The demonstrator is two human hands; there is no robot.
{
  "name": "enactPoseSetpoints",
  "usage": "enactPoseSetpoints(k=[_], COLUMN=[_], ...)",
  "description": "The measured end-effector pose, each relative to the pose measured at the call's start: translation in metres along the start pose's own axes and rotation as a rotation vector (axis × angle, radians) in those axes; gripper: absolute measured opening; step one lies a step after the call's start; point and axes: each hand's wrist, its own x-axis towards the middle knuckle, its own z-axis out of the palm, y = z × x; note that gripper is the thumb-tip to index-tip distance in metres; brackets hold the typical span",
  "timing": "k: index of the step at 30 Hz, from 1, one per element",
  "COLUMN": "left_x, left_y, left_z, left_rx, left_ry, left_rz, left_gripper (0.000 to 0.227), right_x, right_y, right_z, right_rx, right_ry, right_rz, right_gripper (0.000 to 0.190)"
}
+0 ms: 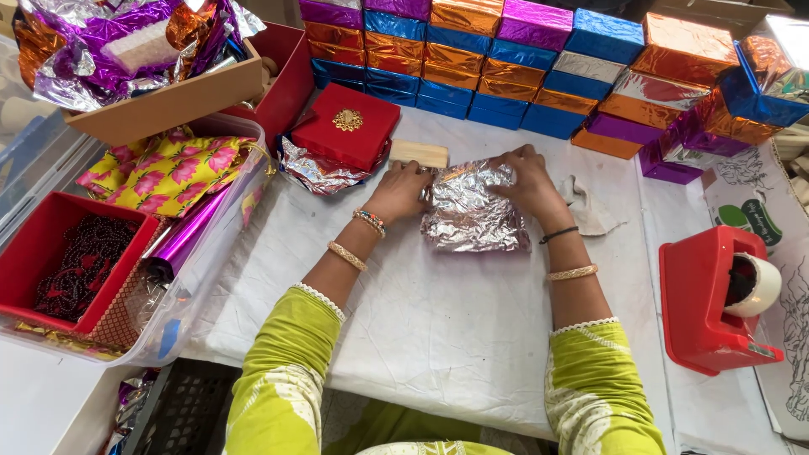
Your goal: The person wraps small rectangular boxes with shiny metallic foil sheets in purple, silver, and blue. They fold the foil around each box, tuck the edges, and secure the package with clear tape from a red dispenser. Wrapped boxes are stacked in rows on the table.
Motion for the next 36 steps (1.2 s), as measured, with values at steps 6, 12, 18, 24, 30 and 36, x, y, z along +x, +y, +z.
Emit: enactPoseSetpoints(k=[6, 12, 18, 24, 30, 36], left_x=[-0.006, -0.011, -0.015, -0.005, 0.032, 0.019], left_y=[0.001, 0.001, 0.012, -0.002, -0.035, 0.0], left_z=[-0.017, -0.028, -0.034, -0.016, 0.041, 0.008], left_rx=[-0.048, -0.073, -0.116, -0.336, -1.364, -1.467], left_ry=[-0.011, 0.019, -0.007, 0.102, 0.162, 0.134], left_rz=[0.038, 0.311, 0.453, 0.448, 0.112, -0.171], left_gripper=[0.044, 0.049, 0.041, 0.013, 0.006, 0.015], right_x=[-0.003, 0.001, -0.009, -0.014, -0.007, -0.01], right_y=[0.013, 0.069, 0.05, 0.018, 0.05, 0.009], right_z=[-0.001, 0.023, -0.01, -0.03, -0.02, -0.038], right_rx=[-0.062, 0.461, 0.184, 0.19, 0.688, 1.006], right_ry=[-0.054, -0.078, -0.146, -0.324, -0.124, -0.211], right_rz=[0.05, 0.202, -0.048, -0.071, -0.029, 0.185], right_gripper=[0.054, 0.031, 0.055, 0.046, 0.02, 0.036])
